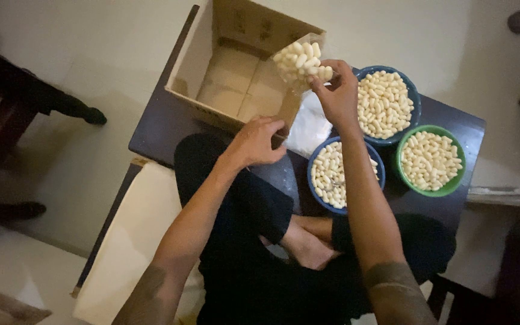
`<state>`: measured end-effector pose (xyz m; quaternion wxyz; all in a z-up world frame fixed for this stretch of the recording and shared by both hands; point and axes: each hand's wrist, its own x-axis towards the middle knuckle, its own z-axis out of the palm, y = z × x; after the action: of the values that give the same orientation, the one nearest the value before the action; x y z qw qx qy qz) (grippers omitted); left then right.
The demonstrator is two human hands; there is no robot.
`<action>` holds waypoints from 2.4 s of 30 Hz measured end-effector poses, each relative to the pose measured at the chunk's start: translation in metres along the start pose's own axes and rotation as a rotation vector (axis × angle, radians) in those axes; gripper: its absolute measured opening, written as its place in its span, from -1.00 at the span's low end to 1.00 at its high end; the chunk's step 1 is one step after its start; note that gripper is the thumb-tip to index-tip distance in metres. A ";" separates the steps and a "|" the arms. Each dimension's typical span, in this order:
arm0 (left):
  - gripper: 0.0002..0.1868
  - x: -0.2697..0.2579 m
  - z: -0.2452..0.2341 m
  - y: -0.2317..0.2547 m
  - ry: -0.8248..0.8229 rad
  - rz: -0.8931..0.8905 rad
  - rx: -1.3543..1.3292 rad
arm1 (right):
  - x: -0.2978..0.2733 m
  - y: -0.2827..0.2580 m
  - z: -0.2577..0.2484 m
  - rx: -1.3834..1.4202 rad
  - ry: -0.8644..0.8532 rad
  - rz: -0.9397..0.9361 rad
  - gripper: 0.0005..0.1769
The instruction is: Scooping small white food items from a bowl into a plastic bag using a spoon and placing the filled bag into a cardboard box.
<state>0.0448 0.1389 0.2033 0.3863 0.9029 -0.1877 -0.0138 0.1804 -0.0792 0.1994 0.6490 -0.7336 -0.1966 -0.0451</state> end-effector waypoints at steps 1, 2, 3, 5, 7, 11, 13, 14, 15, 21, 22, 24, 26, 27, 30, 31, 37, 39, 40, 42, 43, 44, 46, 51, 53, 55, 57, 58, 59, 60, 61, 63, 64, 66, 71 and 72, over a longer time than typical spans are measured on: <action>-0.64 0.001 -0.004 -0.001 -0.003 -0.001 0.001 | 0.005 -0.005 0.006 0.002 0.002 0.002 -0.65; -0.66 0.002 -0.007 -0.002 0.024 -0.013 -0.008 | 0.010 -0.011 0.011 -0.103 -0.032 0.005 -0.65; -0.67 0.003 -0.009 -0.002 0.054 -0.025 -0.020 | 0.015 -0.017 0.015 -0.211 -0.067 0.007 -0.66; -0.73 0.025 -0.027 -0.014 0.222 -0.071 0.027 | 0.022 -0.022 0.021 -0.276 -0.083 0.000 -0.65; -0.80 0.046 -0.047 -0.029 0.392 -0.120 0.077 | 0.032 -0.021 0.027 -0.338 -0.101 -0.007 -0.64; 0.09 0.091 -0.072 -0.067 0.420 0.098 0.367 | 0.052 -0.008 0.035 -0.479 -0.195 -0.093 -0.65; 0.29 0.110 -0.075 -0.083 0.319 0.119 0.457 | 0.061 -0.002 0.040 -0.505 -0.227 -0.094 -0.66; 0.10 0.118 -0.076 -0.088 0.298 0.120 0.475 | 0.066 0.002 0.043 -0.510 -0.270 -0.076 -0.68; -0.08 0.126 -0.077 -0.092 0.276 0.121 0.492 | 0.070 0.006 0.045 -0.517 -0.314 -0.056 -0.70; -0.51 0.143 -0.079 -0.124 0.039 -0.061 0.192 | 0.084 0.026 0.060 -0.837 -0.465 0.009 -0.63; -0.51 0.147 -0.074 -0.134 0.038 -0.062 0.190 | 0.090 0.035 0.064 -0.837 -0.466 0.010 -0.63; -0.59 0.157 -0.065 -0.154 -0.026 -0.074 0.224 | 0.102 0.052 0.071 -1.346 -0.623 -0.144 -0.73; -0.66 0.172 -0.039 -0.194 -0.051 -0.039 0.251 | 0.108 0.090 0.083 -1.471 -0.620 -0.115 -0.82; -0.72 0.181 -0.025 -0.213 -0.075 0.000 0.278 | 0.111 0.110 0.088 -1.599 -0.613 -0.085 -0.82; -0.86 0.209 0.012 -0.247 0.019 -0.046 0.301 | 0.125 0.153 0.090 -1.625 -0.566 0.006 -0.80; -0.86 0.212 0.015 -0.247 0.017 -0.045 0.297 | 0.126 0.160 0.091 -1.627 -0.568 0.010 -0.80; -0.67 0.216 0.031 -0.218 0.080 -0.301 0.068 | 0.114 0.131 0.107 -1.644 -0.493 0.146 -0.69; -0.68 0.230 0.050 -0.247 0.084 -0.343 0.238 | 0.112 0.137 0.110 -1.719 -0.532 0.156 -0.65; -0.68 0.225 0.036 -0.227 0.085 -0.340 0.240 | 0.110 0.130 0.112 -1.720 -0.528 0.156 -0.65; -0.62 0.213 0.008 -0.188 0.037 -0.466 0.024 | 0.105 0.117 0.115 -1.706 -0.593 0.133 -0.68; -0.62 0.210 0.011 -0.189 0.036 -0.467 0.025 | 0.103 0.138 0.110 -1.704 -0.595 0.134 -0.68; -0.69 0.206 0.014 -0.191 0.147 -0.447 -0.086 | 0.102 0.159 0.105 -1.663 -0.538 0.008 -0.71; -0.66 0.201 0.016 -0.191 0.256 -0.426 -0.197 | 0.099 0.179 0.101 -1.617 -0.483 -0.113 -0.72; -0.29 0.211 0.022 -0.217 0.226 -0.501 0.065 | 0.097 0.176 0.101 -1.689 -0.497 -0.156 -0.74; -0.31 0.209 0.016 -0.213 0.206 -0.534 0.076 | 0.101 0.178 0.101 -1.663 -0.528 -0.095 -0.72; -0.32 0.203 0.010 -0.210 0.191 -0.567 0.090 | 0.101 0.176 0.101 -1.634 -0.557 -0.040 -0.70; -0.33 0.195 0.007 -0.206 0.155 -0.439 0.109 | 0.098 0.169 0.098 -1.587 -0.466 -0.199 -0.75; -0.33 0.193 0.004 -0.202 0.155 -0.435 0.112 | 0.097 0.156 0.097 -1.588 -0.461 -0.199 -0.75; -0.41 0.189 0.002 -0.198 0.155 -0.442 0.094 | 0.095 0.143 0.096 -1.601 -0.501 -0.165 -0.82; -0.47 0.184 0.000 -0.194 0.155 -0.448 0.075 | 0.093 0.130 0.095 -1.614 -0.542 -0.131 -0.90; -0.47 0.184 -0.002 -0.193 0.156 -0.445 0.076 | 0.089 0.114 0.092 -1.616 -0.539 -0.132 -0.90; -0.48 0.183 -0.003 -0.189 0.013 -0.536 0.295 | 0.078 0.081 0.082 -1.449 -0.482 -0.079 -0.78; -0.48 0.168 -0.012 -0.165 0.008 -0.530 0.295 | 0.065 0.051 0.071 -1.451 -0.478 -0.073 -0.78; -0.42 0.141 -0.030 -0.115 0.176 -0.310 0.388 | 0.039 -0.010 0.048 -1.014 -0.192 -0.286 -0.82; -0.69 0.059 -0.002 0.015 0.379 0.027 -0.024 | -0.063 -0.025 -0.030 -0.916 -0.064 -0.295 -0.86; -0.87 0.042 0.027 0.018 0.556 0.353 0.067 | -0.089 -0.018 -0.046 -0.935 -0.040 -0.252 -0.88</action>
<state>0.0738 0.0941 0.2020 0.3892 0.8379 -0.2290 0.3067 0.1015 -0.1430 0.1949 0.2354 -0.9179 -0.2550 -0.1926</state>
